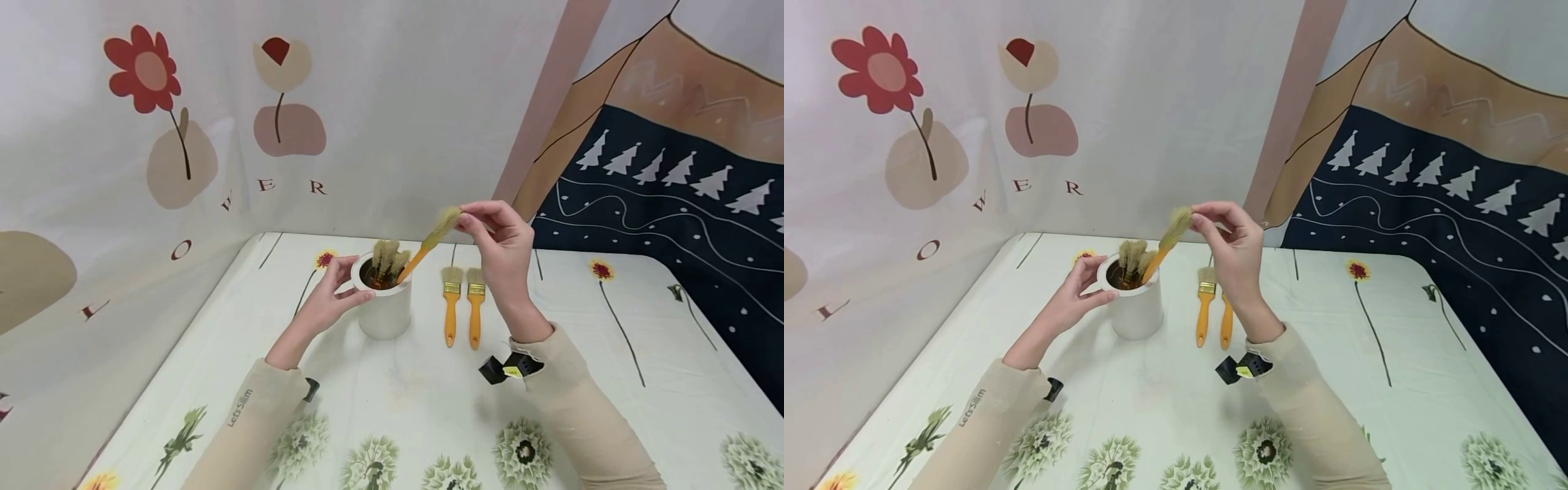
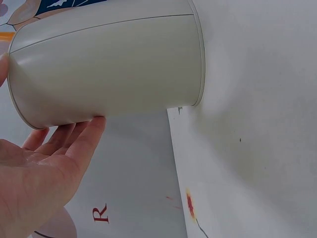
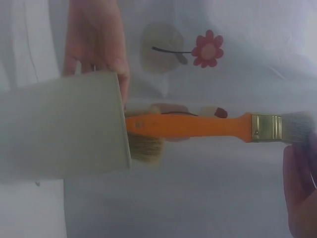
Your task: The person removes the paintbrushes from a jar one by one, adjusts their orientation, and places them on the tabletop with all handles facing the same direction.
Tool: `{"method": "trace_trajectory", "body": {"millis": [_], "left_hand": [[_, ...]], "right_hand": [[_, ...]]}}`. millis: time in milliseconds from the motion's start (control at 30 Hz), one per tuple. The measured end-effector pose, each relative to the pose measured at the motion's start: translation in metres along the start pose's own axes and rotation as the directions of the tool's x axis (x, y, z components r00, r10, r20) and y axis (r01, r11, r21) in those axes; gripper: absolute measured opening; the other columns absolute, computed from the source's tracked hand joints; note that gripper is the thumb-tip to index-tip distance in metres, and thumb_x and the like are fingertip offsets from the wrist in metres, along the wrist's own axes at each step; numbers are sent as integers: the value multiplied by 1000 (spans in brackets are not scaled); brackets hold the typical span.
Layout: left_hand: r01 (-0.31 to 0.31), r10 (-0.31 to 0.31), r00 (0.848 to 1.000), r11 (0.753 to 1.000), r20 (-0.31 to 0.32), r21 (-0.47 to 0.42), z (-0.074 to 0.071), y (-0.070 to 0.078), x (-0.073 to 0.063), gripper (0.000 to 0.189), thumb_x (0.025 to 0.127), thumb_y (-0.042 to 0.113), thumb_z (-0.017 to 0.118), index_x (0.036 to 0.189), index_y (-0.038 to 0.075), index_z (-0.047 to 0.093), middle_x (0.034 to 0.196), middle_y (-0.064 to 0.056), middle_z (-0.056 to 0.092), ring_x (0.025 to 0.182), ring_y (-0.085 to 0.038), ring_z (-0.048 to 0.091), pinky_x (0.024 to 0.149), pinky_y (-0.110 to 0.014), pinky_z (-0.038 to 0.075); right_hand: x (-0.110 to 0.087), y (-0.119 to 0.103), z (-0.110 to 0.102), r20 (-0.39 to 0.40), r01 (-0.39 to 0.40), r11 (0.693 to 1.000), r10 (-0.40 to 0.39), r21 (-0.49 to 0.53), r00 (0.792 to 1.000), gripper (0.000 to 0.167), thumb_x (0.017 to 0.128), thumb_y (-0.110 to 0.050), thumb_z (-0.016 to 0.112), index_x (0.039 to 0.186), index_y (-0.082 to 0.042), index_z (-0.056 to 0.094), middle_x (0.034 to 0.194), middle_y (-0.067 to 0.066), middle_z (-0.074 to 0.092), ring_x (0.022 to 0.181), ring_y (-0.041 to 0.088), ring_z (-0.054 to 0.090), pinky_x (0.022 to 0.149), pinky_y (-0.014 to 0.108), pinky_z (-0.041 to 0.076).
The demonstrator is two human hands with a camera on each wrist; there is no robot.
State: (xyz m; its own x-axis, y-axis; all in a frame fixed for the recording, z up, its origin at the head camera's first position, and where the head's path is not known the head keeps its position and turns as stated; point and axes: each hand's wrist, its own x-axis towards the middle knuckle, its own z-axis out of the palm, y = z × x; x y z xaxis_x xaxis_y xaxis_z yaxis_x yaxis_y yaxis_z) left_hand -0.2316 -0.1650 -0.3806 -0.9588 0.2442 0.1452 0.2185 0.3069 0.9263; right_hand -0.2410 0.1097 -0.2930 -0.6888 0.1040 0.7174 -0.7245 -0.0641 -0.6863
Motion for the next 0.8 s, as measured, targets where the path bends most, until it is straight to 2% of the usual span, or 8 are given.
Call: {"method": "trace_trajectory", "body": {"millis": [100,233,600,800], "left_hand": [[-4,4,1000,1000,0,-4,0,0,1,71,92,11,72,148,3,29,156,-19,39,148,-37,34,116,-58,38],[-3,3,1000,1000,2,-7,-1,-1,1,71,92,11,72,148,4,29,156,-18,39,148,-36,34,116,-57,38],[3,-2,1000,1000,3,-5,-1,-2,1,73,92,13,72,149,4,29,157,-18,38,148,-36,34,116,-56,38],[2,-2,1000,1000,0,4,-1,-2,1,72,92,13,72,149,4,29,157,-18,37,149,-37,33,116,-54,39]], "right_hand": [[3,-3,-5,-22,17,1000,-17,-7,1000,15,90,3,69,99,-9,72,93,-9,73,83,6,73,80,23,61],[5,-6,-13,-38,13,999,-14,-33,999,16,90,0,69,100,-13,72,94,-9,73,82,6,72,80,22,61],[2,3,-40,-62,-57,993,51,-101,997,12,91,1,68,102,5,69,93,-7,73,82,6,72,80,17,60],[0,13,-62,-73,-132,974,120,-186,990,15,91,-8,70,103,1,70,93,-10,73,84,4,72,80,18,60]]}}
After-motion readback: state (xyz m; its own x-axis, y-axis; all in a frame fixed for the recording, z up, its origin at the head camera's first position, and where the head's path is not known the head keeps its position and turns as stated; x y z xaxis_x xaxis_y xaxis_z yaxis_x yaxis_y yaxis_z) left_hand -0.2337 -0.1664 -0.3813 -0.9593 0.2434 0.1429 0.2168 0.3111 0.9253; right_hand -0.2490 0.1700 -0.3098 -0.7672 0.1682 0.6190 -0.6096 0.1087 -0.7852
